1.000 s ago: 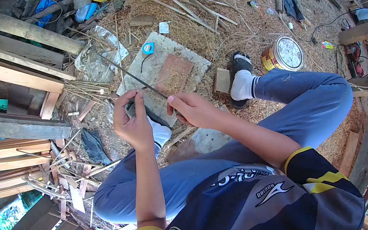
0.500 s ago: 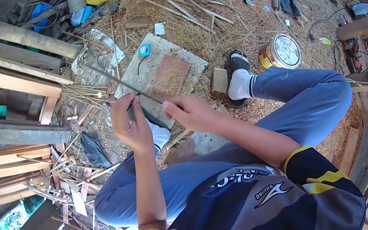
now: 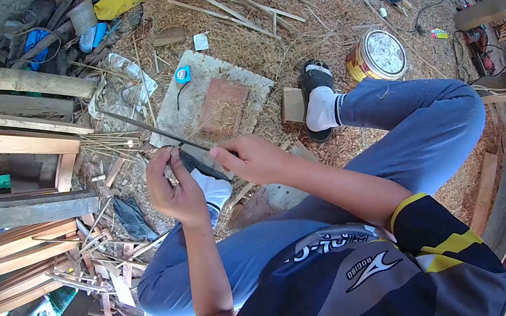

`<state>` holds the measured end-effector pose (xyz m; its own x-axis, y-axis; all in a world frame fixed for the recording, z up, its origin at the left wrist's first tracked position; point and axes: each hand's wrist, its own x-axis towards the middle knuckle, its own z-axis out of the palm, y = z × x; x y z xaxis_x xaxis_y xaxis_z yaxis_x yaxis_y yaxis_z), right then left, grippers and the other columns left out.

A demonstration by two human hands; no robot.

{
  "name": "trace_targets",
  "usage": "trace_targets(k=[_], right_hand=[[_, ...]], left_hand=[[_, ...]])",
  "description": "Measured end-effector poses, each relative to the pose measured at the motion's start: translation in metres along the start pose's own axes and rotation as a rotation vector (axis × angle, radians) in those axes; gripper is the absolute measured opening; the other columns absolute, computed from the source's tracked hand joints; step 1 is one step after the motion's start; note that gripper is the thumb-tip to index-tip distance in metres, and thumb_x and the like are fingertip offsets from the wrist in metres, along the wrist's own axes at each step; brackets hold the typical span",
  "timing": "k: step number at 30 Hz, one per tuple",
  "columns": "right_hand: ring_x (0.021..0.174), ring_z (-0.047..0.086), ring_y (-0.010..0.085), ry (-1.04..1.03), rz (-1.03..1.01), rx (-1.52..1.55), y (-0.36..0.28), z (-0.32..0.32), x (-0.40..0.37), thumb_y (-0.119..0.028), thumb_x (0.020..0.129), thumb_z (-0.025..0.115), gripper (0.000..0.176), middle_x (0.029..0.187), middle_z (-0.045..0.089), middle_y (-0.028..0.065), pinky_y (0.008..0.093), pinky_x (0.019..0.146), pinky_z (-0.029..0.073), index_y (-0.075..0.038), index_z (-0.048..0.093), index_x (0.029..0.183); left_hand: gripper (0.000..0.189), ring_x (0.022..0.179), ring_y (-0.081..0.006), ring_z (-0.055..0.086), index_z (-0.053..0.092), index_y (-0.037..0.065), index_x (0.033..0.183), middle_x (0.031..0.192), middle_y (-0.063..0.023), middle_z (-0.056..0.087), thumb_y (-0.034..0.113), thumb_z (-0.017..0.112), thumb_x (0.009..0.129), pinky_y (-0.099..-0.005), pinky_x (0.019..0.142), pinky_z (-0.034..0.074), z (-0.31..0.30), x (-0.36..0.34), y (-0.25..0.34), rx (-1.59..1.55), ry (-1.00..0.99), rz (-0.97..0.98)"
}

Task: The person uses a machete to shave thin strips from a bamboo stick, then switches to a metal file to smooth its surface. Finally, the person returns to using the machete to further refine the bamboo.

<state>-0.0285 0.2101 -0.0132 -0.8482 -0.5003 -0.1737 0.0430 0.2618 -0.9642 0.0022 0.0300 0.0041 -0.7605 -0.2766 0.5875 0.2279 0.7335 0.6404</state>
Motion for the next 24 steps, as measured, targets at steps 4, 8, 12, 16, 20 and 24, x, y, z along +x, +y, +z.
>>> trace_targets(k=[4,8,12,16,20,24], right_hand=[[0.055,0.058,0.0325,-0.008,-0.071,-0.012,-0.007,-0.001,-0.002,-0.042,0.110,0.052,0.052,0.061,0.058,0.0153,0.0467,0.059,0.045,0.000,0.066,0.082],[0.058,0.060,0.0386,-0.009,-0.066,-0.058,-0.007,-0.002,0.001,-0.042,0.109,0.053,0.051,0.062,0.058,0.0191,0.0491,0.059,0.045,0.000,0.067,0.083],[0.061,0.062,0.0423,0.008,-0.080,-0.072,-0.017,-0.004,-0.005,-0.043,0.109,0.053,0.052,0.064,0.060,0.0205,0.0509,0.060,0.046,0.000,0.067,0.083],[0.065,0.064,0.0438,0.002,0.026,-0.094,-0.006,-0.010,0.001,-0.044,0.108,0.054,0.052,0.066,0.062,0.0224,0.0526,0.063,0.048,0.000,0.069,0.085],[0.063,0.062,0.0419,0.003,-0.071,-0.073,-0.004,-0.007,-0.002,-0.045,0.109,0.053,0.053,0.066,0.061,0.0222,0.0518,0.062,0.048,0.000,0.070,0.086],[0.057,0.058,0.0384,-0.023,0.016,-0.106,0.004,-0.012,0.004,-0.045,0.110,0.052,0.053,0.063,0.059,0.0196,0.0496,0.059,0.046,0.000,0.067,0.085]], left_hand=[[0.017,0.097,-0.0192,0.070,0.069,-0.006,0.112,0.110,-0.0142,0.074,-0.011,0.068,0.097,-0.0309,0.084,0.058,0.001,-0.004,0.000,0.011,-0.014,0.001],[0.019,0.099,-0.0201,0.071,0.069,-0.005,0.113,0.111,-0.0155,0.074,-0.012,0.069,0.095,-0.0319,0.085,0.058,0.002,-0.004,-0.006,0.021,0.035,0.023],[0.018,0.093,-0.0340,0.075,0.070,-0.004,0.109,0.103,-0.0189,0.075,-0.010,0.073,0.092,-0.0393,0.082,0.059,0.004,-0.003,-0.002,0.027,0.041,0.036],[0.019,0.092,-0.0344,0.075,0.069,-0.004,0.108,0.102,-0.0195,0.075,-0.011,0.073,0.091,-0.0398,0.082,0.059,0.005,-0.002,0.005,-0.001,0.025,0.106],[0.016,0.092,-0.0345,0.075,0.069,-0.004,0.105,0.101,-0.0199,0.075,-0.011,0.074,0.091,-0.0403,0.083,0.060,0.005,-0.003,0.004,-0.006,0.012,0.103],[0.016,0.092,-0.0356,0.075,0.068,-0.004,0.104,0.101,-0.0206,0.075,-0.012,0.073,0.091,-0.0409,0.082,0.060,0.003,0.001,0.008,0.025,0.015,0.091]])
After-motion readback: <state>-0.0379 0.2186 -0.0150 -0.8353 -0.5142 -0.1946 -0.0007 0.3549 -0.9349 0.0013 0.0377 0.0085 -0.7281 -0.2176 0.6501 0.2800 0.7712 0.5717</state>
